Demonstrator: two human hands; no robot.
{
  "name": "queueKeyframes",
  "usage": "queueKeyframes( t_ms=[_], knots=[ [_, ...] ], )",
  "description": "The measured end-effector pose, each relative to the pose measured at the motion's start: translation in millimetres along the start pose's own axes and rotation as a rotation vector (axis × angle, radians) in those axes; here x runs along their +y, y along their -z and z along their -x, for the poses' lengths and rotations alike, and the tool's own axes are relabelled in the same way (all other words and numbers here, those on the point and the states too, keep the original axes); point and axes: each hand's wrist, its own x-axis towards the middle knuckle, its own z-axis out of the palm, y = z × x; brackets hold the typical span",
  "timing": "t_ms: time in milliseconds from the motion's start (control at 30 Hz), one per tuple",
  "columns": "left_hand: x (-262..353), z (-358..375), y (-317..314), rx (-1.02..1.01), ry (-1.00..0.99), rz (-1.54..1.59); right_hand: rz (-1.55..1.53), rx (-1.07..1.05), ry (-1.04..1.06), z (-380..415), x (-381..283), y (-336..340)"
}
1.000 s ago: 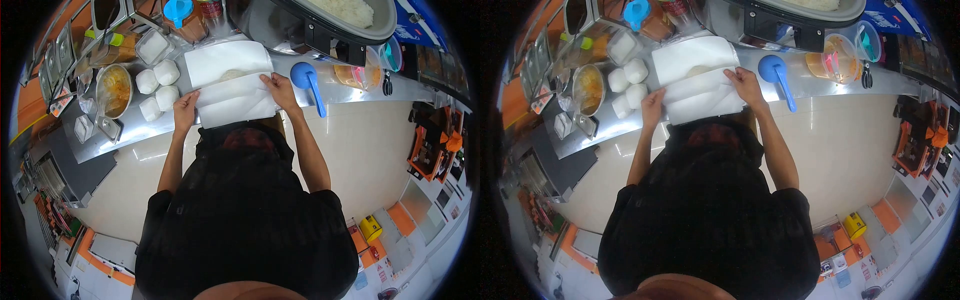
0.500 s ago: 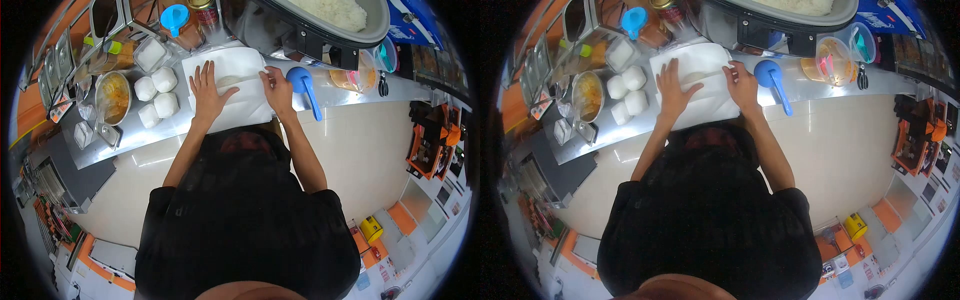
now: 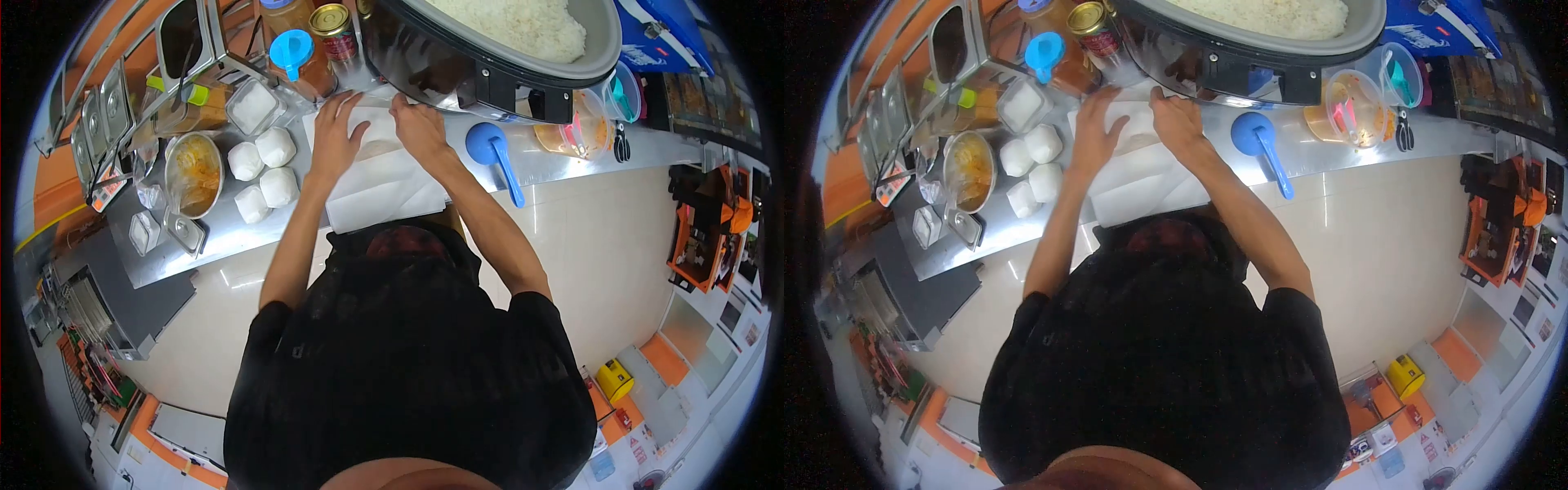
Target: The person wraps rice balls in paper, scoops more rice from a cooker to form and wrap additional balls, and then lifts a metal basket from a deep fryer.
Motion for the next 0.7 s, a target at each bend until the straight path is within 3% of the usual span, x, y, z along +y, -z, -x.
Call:
queueKeyframes(
  t_ms=[67,100,200,333,433,600,700],
  knots=[
    [-6,-24,3,-0.242,-0.165,0.019,-0.072,0.022,0.045,7,4,1],
    [-5,-32,2,-0.259,-0.195,-0.006,-0.070,0.025,0.048,7,5,3],
    [-14,-47,-3,-0.435,-0.163,-0.001,-0.072,0.084,0.041,11,9,6],
    [-13,-57,-2,-0.486,-0.184,0.049,-0.061,0.098,0.004,18,10,11],
    [-10,-57,2,-0.563,-0.083,0.111,-0.081,0.110,0.007,26,9,17],
    [-3,-49,5,-0.527,-0.206,-0.056,-0.107,0.163,0.042,27,12,6],
    [6,-42,10,-0.493,-0.151,-0.019,-0.107,0.198,0.060,27,6,7]
  ],
)
